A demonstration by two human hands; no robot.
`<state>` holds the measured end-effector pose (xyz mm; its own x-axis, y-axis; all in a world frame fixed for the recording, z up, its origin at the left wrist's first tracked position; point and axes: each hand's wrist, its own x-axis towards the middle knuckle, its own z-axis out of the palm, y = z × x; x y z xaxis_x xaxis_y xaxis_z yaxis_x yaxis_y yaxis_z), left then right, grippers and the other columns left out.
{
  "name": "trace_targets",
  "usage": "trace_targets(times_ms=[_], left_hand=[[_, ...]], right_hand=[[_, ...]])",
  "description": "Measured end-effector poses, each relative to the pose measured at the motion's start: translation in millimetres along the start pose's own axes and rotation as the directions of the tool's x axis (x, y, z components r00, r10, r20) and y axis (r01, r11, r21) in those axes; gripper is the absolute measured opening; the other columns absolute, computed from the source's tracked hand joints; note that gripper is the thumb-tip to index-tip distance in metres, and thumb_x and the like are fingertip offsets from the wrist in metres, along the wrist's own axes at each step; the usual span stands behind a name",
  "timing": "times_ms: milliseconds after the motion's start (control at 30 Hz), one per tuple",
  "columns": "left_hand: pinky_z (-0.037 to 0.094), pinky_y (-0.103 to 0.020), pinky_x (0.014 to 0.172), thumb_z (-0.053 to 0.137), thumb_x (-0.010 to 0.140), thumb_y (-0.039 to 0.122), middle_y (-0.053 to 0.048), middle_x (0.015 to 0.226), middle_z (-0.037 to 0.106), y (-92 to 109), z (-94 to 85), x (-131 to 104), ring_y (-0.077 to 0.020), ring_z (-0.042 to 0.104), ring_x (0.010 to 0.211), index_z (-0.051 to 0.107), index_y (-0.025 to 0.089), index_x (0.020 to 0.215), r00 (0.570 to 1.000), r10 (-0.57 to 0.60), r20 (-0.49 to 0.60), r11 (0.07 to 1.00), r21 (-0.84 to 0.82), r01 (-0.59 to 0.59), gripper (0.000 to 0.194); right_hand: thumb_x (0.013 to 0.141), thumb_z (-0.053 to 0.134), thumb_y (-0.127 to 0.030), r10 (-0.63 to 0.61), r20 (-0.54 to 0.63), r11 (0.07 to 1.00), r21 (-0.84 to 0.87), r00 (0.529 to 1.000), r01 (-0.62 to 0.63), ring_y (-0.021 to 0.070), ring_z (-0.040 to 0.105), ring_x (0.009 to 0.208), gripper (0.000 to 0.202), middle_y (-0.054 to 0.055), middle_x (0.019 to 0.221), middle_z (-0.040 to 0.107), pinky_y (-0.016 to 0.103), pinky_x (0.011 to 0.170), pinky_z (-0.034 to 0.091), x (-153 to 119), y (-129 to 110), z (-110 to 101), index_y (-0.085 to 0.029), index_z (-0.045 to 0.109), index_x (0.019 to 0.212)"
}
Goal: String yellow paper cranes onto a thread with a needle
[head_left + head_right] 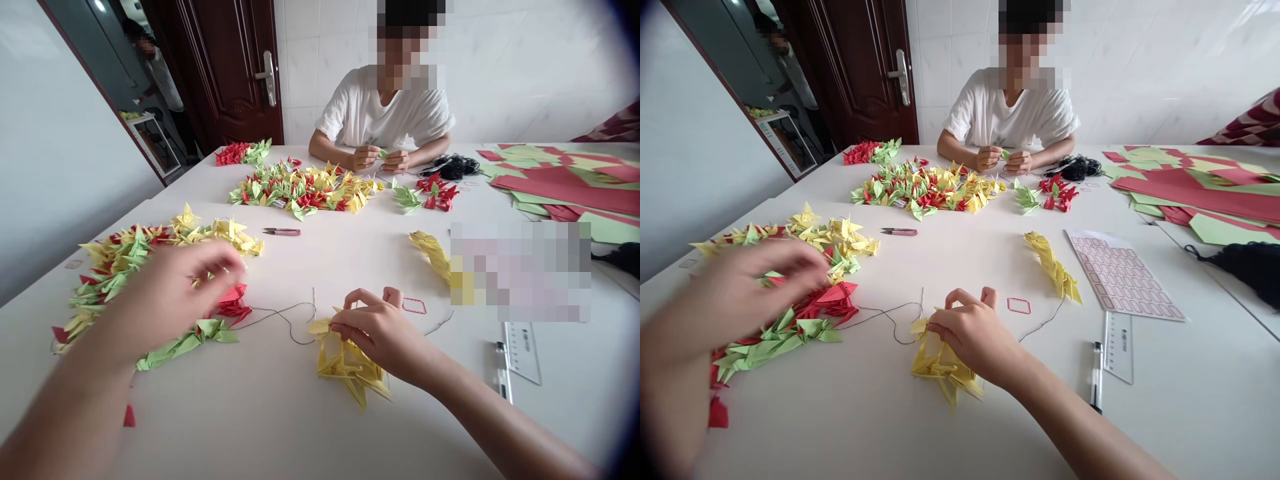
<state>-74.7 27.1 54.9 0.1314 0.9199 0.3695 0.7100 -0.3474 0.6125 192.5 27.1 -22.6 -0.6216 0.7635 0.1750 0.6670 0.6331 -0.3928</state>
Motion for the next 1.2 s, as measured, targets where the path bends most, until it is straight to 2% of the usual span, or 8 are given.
trace_targets(times_ms=[33, 67, 167, 300, 400, 667, 967, 1200], left_hand=[[0.037, -0.023, 0.046, 0.064, 0.078, 0.025, 0.002, 0.061, 0.065, 3.1, 4.3, -2.1, -0.0132, 0.057, 0.052, 0.067, 0.022, 0.062, 0.936, -0.008, 0.352, 0.984, 0.167, -0.055, 0.016], [0.035, -0.023, 0.046, 0.062, 0.076, 0.018, 0.002, 0.060, 0.066, 5.1, 10.5, -4.0, -0.0152, 0.059, 0.055, 0.066, 0.023, 0.060, 0.838, -0.060, 0.542, 0.942, 0.308, -0.132, 0.017], [0.035, -0.025, 0.050, 0.059, 0.066, 0.004, -0.001, 0.062, 0.069, 4.3, 33.6, -8.2, -0.0210, 0.064, 0.061, 0.069, 0.023, 0.061, 0.643, -0.209, 0.737, 0.795, 0.511, -0.327, 0.021], [0.037, -0.027, 0.050, 0.053, 0.063, 0.002, -0.006, 0.062, 0.069, -1.7, 45.2, -7.1, -0.0239, 0.066, 0.061, 0.071, 0.021, 0.065, 0.635, -0.267, 0.725, 0.677, 0.611, -0.411, 0.026], [0.039, -0.027, 0.054, 0.052, 0.065, 0.004, -0.004, 0.067, 0.071, -0.8, 37.0, -0.7, -0.0236, 0.066, 0.067, 0.070, 0.022, 0.067, 0.612, -0.274, 0.742, 0.713, 0.583, -0.389, 0.025], [0.033, -0.025, 0.054, 0.051, 0.069, 0.014, 0.001, 0.070, 0.070, -1.3, 23.0, 11.4, -0.0179, 0.062, 0.068, 0.069, 0.025, 0.067, 0.668, -0.304, 0.679, 0.792, 0.570, -0.219, 0.022], [0.028, -0.026, 0.050, 0.045, 0.082, 0.024, 0.000, 0.065, 0.066, -15.7, 30.2, 18.3, -0.0171, 0.056, 0.060, 0.061, 0.021, 0.068, 0.808, -0.368, 0.460, 0.815, 0.578, 0.042, 0.021], [0.038, -0.030, 0.064, 0.049, 0.086, 0.024, -0.006, 0.074, 0.069, -38.4, 53.9, 14.6, -0.0252, 0.057, 0.085, 0.067, 0.019, 0.071, 0.926, -0.115, 0.358, 0.766, 0.625, -0.147, 0.024]], right_hand=[[0.095, 0.042, -0.017, -0.004, 0.005, 1.000, -0.002, 1.000, 0.004, 0.0202, 0.058, 0.094, 0.029, 0.003, 0.071, 0.068, 0.038, 0.076, 0.025, 0.2, -0.7, -0.3, -0.022, 0.068, 0.081], [0.095, 0.043, -0.017, -0.008, 0.007, 1.000, -0.005, 1.000, 0.008, 0.0205, 0.058, 0.094, 0.029, 0.003, 0.070, 0.068, 0.038, 0.076, 0.025, 0.3, -1.4, -0.6, -0.022, 0.068, 0.081], [0.094, 0.044, -0.015, -0.014, 0.011, 1.000, -0.015, 1.000, 0.014, 0.0204, 0.058, 0.094, 0.028, 0.002, 0.070, 0.068, 0.037, 0.075, 0.025, 0.5, -2.9, -1.4, -0.022, 0.067, 0.081], [0.093, 0.045, -0.013, -0.021, -0.001, 0.999, -0.030, 1.000, 0.021, 0.0208, 0.057, 0.094, 0.027, 0.002, 0.071, 0.069, 0.037, 0.075, 0.024, 0.2, -2.3, -1.1, -0.021, 0.067, 0.081], [0.092, 0.044, -0.011, -0.045, -0.029, 0.998, -0.035, 0.999, 0.044, 0.0208, 0.057, 0.093, 0.028, 0.003, 0.070, 0.069, 0.036, 0.073, 0.022, -0.1, -0.7, 0.1, -0.021, 0.067, 0.081], [0.087, 0.050, -0.006, -0.086, -0.099, 0.995, -0.056, 0.991, 0.080, 0.0187, 0.057, 0.089, 0.024, -0.003, 0.066, 0.066, 0.036, 0.070, 0.018, -0.9, 0.4, 2.4, -0.022, 0.063, 0.076], [0.085, 0.050, -0.003, -0.085, -0.093, 0.995, -0.063, 0.992, 0.080, 0.0189, 0.057, 0.090, 0.024, -0.004, 0.062, 0.064, 0.036, 0.070, 0.016, -0.9, -2.0, -0.1, -0.021, 0.060, 0.074], [0.086, 0.049, -0.003, -0.083, -0.088, 0.995, -0.065, 0.993, 0.078, 0.0194, 0.057, 0.089, 0.025, -0.004, 0.061, 0.063, 0.036, 0.069, 0.016, -0.9, -3.0, -1.5, -0.020, 0.058, 0.070]])
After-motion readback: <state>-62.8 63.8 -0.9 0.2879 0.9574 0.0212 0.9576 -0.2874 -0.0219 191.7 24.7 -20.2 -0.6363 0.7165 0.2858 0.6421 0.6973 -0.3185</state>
